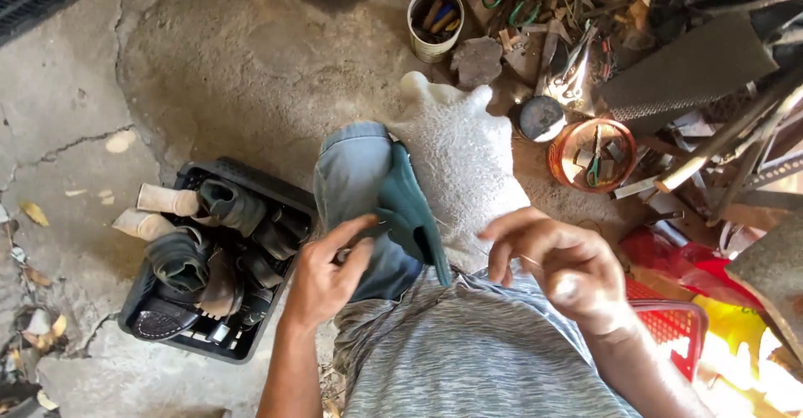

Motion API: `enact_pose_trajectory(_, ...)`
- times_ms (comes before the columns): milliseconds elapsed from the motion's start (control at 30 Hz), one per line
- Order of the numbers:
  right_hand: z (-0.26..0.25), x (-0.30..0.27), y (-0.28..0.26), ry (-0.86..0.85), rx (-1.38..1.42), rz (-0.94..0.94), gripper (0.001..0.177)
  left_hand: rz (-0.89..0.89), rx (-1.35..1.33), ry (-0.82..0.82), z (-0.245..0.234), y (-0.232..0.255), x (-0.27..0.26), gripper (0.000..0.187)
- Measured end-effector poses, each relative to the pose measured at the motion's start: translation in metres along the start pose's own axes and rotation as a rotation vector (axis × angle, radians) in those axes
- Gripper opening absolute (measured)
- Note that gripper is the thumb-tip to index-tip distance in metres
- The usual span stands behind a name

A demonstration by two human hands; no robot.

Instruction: Hand-sewing the upper part of a blue sandal to its sole using a needle and thread.

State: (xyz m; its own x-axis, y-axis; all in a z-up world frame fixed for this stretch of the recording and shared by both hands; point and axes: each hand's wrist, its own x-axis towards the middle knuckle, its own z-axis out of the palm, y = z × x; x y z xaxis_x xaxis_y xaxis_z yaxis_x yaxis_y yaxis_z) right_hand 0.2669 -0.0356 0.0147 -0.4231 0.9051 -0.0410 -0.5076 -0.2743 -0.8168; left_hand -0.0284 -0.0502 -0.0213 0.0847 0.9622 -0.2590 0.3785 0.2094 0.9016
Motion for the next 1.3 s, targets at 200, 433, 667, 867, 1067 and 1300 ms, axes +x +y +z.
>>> enact_pose_trajectory(200, 0.047, 0.025, 0.013, 0.032, -1.099, 0.054, 0.076, -0.057, 0.221, -0.062, 0.011, 0.016, 0.014, 0.012)
enact_pose_trajectory(433, -0.021, 0.017, 0.052, 0.200, -1.227, 0.010, 0.028, 0.075, 0.005, 0.027, 0.032, -0.012, -0.003, 0.023)
enact_pose_trajectory(667, -0.040, 0.011, 0.048, 0.257, -1.102, 0.064, 0.040, 0.179, -0.028, 0.082, 0.051, -0.003, 0.000, 0.026)
enact_pose_trajectory(867, -0.071, -0.008, 0.058, 0.543, -1.050, 0.245, 0.048, 0.272, -0.065, 0.126, 0.060, 0.014, 0.044, 0.011)
enact_pose_trajectory(1067, -0.069, -0.008, 0.057, 0.609, -0.999, 0.290, 0.049, 0.106, -0.048, 0.107, 0.065, 0.026, 0.052, 0.018)
enact_pose_trajectory(1300, -0.072, -0.010, 0.056, 0.562, -1.085, 0.244, 0.045, 0.351, 0.484, -0.067, 0.068, -0.004, 0.053, 0.014)
